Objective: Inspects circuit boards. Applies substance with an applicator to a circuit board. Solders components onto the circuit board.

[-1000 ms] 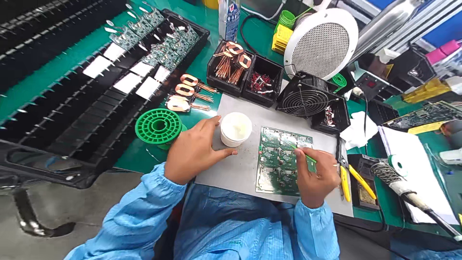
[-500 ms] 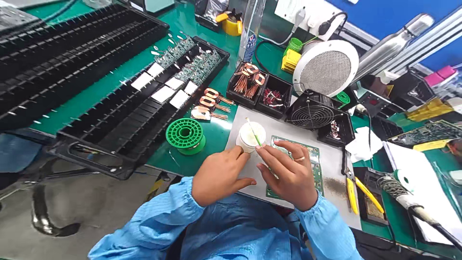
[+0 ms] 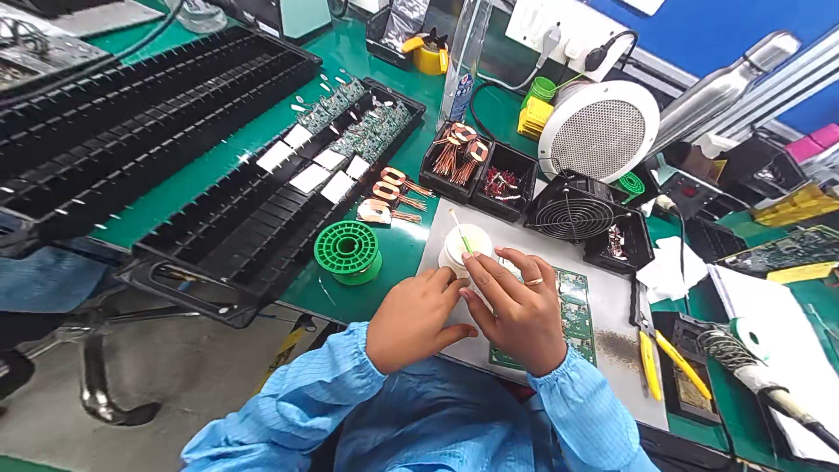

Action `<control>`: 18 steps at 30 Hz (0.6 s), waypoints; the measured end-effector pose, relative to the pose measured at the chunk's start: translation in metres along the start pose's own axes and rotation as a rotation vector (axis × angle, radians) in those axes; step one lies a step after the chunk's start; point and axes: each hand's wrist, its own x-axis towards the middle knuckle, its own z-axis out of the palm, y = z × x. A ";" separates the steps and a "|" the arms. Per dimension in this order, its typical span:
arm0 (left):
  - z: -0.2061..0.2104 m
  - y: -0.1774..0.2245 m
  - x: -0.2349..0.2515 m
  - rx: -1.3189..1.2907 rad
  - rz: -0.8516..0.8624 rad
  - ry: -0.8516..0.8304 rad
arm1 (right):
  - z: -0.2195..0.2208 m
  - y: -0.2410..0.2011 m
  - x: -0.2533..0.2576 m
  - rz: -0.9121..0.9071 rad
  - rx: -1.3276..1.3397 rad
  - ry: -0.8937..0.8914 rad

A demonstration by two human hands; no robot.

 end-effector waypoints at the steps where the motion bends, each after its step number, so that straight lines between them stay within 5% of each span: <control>1: 0.002 -0.001 0.001 -0.008 0.009 0.004 | 0.000 0.000 0.000 0.008 -0.008 -0.015; 9: 0.008 -0.011 0.009 -0.063 0.003 -0.058 | -0.033 0.002 -0.031 0.139 0.101 0.081; 18: -0.055 -0.020 -0.018 -0.287 0.403 0.058 | -0.064 0.019 -0.111 0.399 0.168 0.306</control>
